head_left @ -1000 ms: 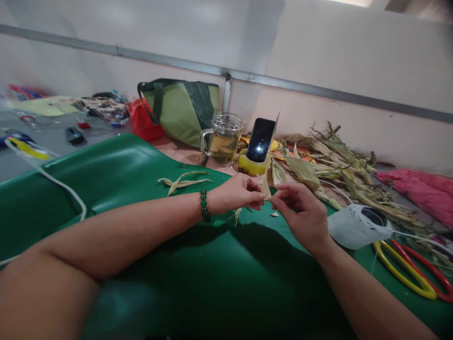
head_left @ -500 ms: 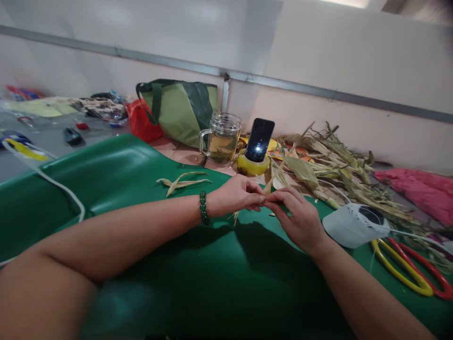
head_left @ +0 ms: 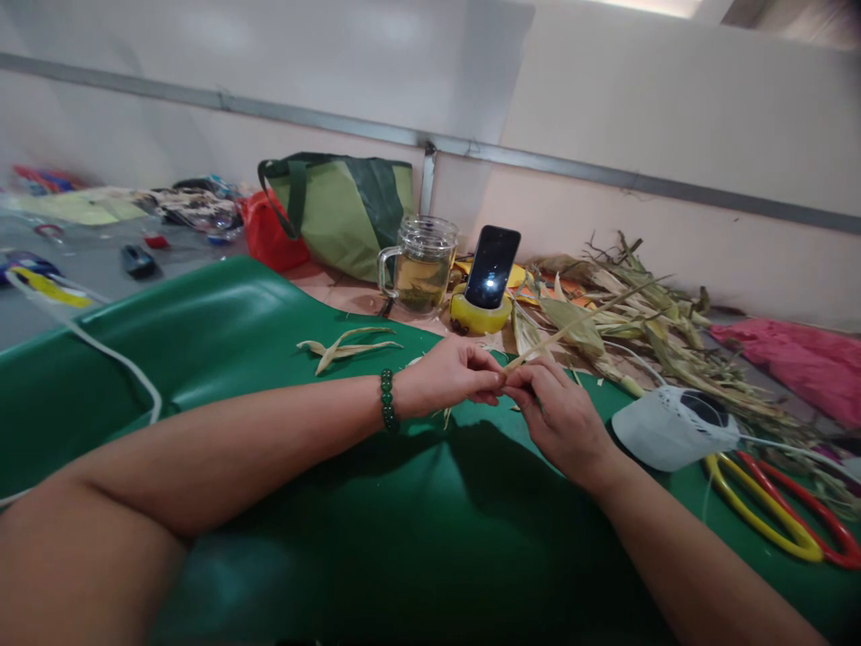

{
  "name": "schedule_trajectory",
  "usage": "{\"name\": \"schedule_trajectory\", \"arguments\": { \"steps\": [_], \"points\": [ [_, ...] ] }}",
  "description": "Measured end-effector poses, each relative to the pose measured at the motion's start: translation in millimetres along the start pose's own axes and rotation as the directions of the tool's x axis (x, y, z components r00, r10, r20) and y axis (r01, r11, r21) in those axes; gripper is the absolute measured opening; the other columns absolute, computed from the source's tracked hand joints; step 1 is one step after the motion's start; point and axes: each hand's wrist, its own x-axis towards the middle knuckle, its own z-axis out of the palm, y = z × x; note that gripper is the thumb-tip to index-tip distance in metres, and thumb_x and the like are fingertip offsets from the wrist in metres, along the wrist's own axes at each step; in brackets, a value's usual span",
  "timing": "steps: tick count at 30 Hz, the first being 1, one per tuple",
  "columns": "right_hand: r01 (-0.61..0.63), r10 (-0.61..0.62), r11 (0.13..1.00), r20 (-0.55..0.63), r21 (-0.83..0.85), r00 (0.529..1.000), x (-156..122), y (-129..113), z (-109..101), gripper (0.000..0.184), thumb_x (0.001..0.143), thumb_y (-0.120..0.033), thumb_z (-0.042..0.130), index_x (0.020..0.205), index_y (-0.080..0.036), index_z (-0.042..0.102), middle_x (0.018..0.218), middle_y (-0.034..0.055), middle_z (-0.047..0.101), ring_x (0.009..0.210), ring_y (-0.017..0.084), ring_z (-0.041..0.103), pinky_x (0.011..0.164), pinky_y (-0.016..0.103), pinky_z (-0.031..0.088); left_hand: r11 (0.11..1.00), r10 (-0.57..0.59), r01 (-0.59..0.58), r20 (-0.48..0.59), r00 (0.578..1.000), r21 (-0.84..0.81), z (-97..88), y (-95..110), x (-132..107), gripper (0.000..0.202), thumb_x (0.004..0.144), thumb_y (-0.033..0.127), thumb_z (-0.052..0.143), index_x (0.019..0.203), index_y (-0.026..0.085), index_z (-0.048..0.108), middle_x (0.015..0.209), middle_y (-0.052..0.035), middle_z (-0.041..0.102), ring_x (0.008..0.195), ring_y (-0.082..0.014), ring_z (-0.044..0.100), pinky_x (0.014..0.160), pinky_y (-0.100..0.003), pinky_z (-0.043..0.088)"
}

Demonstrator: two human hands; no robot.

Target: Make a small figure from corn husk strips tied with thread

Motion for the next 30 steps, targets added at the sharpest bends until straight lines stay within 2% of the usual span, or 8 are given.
{"name": "schedule_trajectory", "arguments": {
  "steps": [9,16,19,22,26,30],
  "points": [
    [-0.016,0.015,1.000,-0.076,-0.008,0.997,1.2,0.5,0.2,0.007,0.090,-0.016,0.053,0.086,-0.021,0.052,0.075,0.0017,0.058,0.071,0.016,0.058,0.063,0.027,0.048,0.999,-0.013,0.012,-0.022,1.000,-0.052,-0.1,4.2,-2.8,0.010,0.070,0.013,0.068,0.062,0.009,0.065,0.055,-0.0001,0.062,0.052,-0.0054,0.057,0.057,-0.017,0.050],
    [-0.039,0.039,0.999,0.015,0.013,0.999,0.9,1.1,-2.0,0.012,0.092,-0.015,0.048,0.082,-0.021,0.051,0.077,0.0032,0.057,0.069,0.015,0.057,0.061,0.026,0.047,0.999,-0.025,0.024,-0.028,0.999,-0.038,2.8,0.0,-0.8,0.008,0.072,0.009,0.064,0.064,0.010,0.065,0.059,-0.0002,0.063,0.058,-0.0070,0.060,0.064,-0.020,0.052],
    [-0.083,0.081,0.994,0.038,0.070,0.996,0.9,1.4,-3.0,0.013,0.092,-0.016,0.047,0.080,-0.021,0.051,0.077,0.0030,0.057,0.069,0.015,0.056,0.061,0.026,0.047,1.000,0.020,-0.019,-0.020,1.000,0.025,4.2,-0.9,-0.2,0.013,0.074,0.009,0.059,0.061,0.010,0.063,0.058,0.0002,0.061,0.058,-0.0072,0.059,0.066,-0.022,0.052],
    [-0.167,0.162,0.976,0.046,0.143,0.986,0.4,2.5,-2.9,0.013,0.090,-0.017,0.050,0.078,-0.021,0.054,0.078,0.0026,0.059,0.072,0.015,0.057,0.064,0.027,0.048,0.971,0.109,-0.099,-0.036,0.993,0.218,4.8,-0.1,-1.0,0.016,0.073,0.007,0.055,0.061,0.010,0.064,0.055,0.0002,0.060,0.055,-0.0076,0.056,0.061,-0.019,0.049],
    [-0.375,0.359,0.885,0.110,0.275,0.927,-1.5,4.8,-1.6,0.013,0.086,-0.025,0.058,0.074,-0.019,0.059,0.075,0.0032,0.062,0.069,0.015,0.059,0.059,0.027,0.050,0.867,0.205,-0.172,-0.019,0.979,0.468,4.9,-1.1,-3.1,0.016,0.070,0.007,0.055,0.072,0.010,0.070,0.059,-0.0012,0.064,0.053,-0.0085,0.052,0.051,-0.018,0.041],
    [-0.524,0.500,0.724,0.183,0.448,0.847,-1.5,6.3,-0.4,0.020,0.080,-0.036,0.065,0.074,-0.017,0.061,0.068,0.0030,0.062,0.060,0.014,0.059,0.053,0.026,0.050,0.819,0.253,-0.203,-0.021,0.967,0.537,6.1,-2.9,-4.5,0.018,0.072,0.010,0.054,0.075,0.010,0.072,0.063,-0.0030,0.066,0.056,-0.0096,0.054,0.053,-0.019,0.042]
  ]
}}
